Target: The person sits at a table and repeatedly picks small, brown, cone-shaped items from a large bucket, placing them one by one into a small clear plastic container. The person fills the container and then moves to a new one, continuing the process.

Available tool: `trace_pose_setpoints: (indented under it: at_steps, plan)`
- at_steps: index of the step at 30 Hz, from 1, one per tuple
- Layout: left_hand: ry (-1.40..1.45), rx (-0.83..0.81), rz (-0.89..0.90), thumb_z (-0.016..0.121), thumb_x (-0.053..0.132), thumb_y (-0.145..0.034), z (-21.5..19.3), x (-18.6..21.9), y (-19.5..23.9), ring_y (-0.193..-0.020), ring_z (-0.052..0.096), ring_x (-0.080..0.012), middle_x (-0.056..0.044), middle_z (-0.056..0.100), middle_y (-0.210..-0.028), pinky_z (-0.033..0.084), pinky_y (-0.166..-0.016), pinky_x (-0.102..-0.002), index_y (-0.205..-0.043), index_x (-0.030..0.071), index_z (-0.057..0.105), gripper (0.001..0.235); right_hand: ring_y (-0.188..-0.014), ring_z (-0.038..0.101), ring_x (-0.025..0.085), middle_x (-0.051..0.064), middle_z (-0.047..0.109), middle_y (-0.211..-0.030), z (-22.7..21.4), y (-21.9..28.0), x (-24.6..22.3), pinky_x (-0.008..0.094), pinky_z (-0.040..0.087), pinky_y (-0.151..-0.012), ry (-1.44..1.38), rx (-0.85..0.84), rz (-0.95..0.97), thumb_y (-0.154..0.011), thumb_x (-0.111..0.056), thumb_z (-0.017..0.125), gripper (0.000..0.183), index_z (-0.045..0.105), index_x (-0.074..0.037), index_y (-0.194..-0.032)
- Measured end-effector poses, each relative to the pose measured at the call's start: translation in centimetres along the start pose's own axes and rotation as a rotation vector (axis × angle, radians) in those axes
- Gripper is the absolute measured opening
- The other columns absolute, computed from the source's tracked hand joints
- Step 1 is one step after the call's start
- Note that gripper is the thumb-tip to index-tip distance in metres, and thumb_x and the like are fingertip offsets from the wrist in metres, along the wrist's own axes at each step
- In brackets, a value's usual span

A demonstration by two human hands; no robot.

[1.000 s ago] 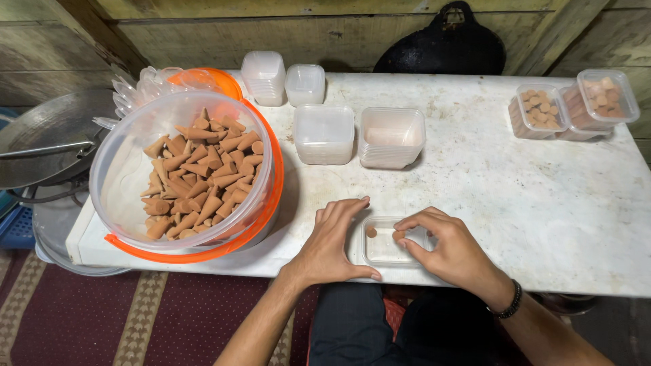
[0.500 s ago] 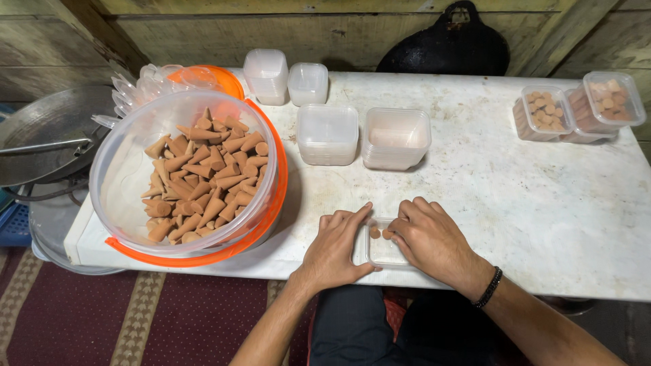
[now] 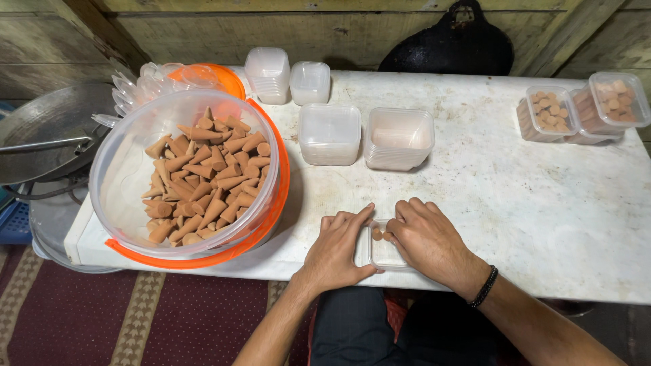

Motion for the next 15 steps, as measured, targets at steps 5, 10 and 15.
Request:
trace_pose_setpoints:
  at_steps: [5,10,15]
  plan:
    - [-0.007,0.008,0.003,0.084,0.023,-0.069,0.01,0.0,0.03,-0.12,0.054,-0.0282,-0.019,0.067,-0.121,0.029,-0.106,-0.042,-0.151,-0.001,0.036,0.098,-0.085,0.049,0.017,0.0,0.045,-0.084,-0.41,0.04,-0.16,0.033,0.041,-0.078,-0.007,0.006,-0.006,-0.092,-0.017,0.062,0.009,0.068,-0.011,-0.093]
    - [0.001,0.009,0.004,0.084,0.022,-0.069,-0.03,0.02,0.02,-0.119,0.054,-0.0285,-0.019,0.067,-0.121,0.029,-0.105,-0.042,-0.151,-0.002,0.037,0.098,-0.085,0.05,0.017,0.0,0.046,-0.083,-0.67,0.27,-0.1,0.033,0.041,-0.079,-0.019,0.003,-0.003,-0.091,-0.015,0.063,0.007,0.069,-0.012,-0.094]
    - [-0.001,0.011,0.002,0.085,0.022,-0.068,-0.14,0.23,0.01,-0.119,0.055,-0.0289,-0.02,0.068,-0.12,0.029,-0.105,-0.043,-0.15,-0.002,0.037,0.098,-0.084,0.049,0.017,0.0,0.045,-0.082,-0.82,0.37,-0.16,0.033,0.041,-0.078,-0.035,0.02,-0.006,-0.091,-0.015,0.062,0.007,0.069,-0.011,-0.093]
Point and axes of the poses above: each hand's wrist, its own y-axis away from the middle knuckle, its own z-axis out of the palm, x = y × z, the point moved 9 cm from there along -y, towards the middle knuckle
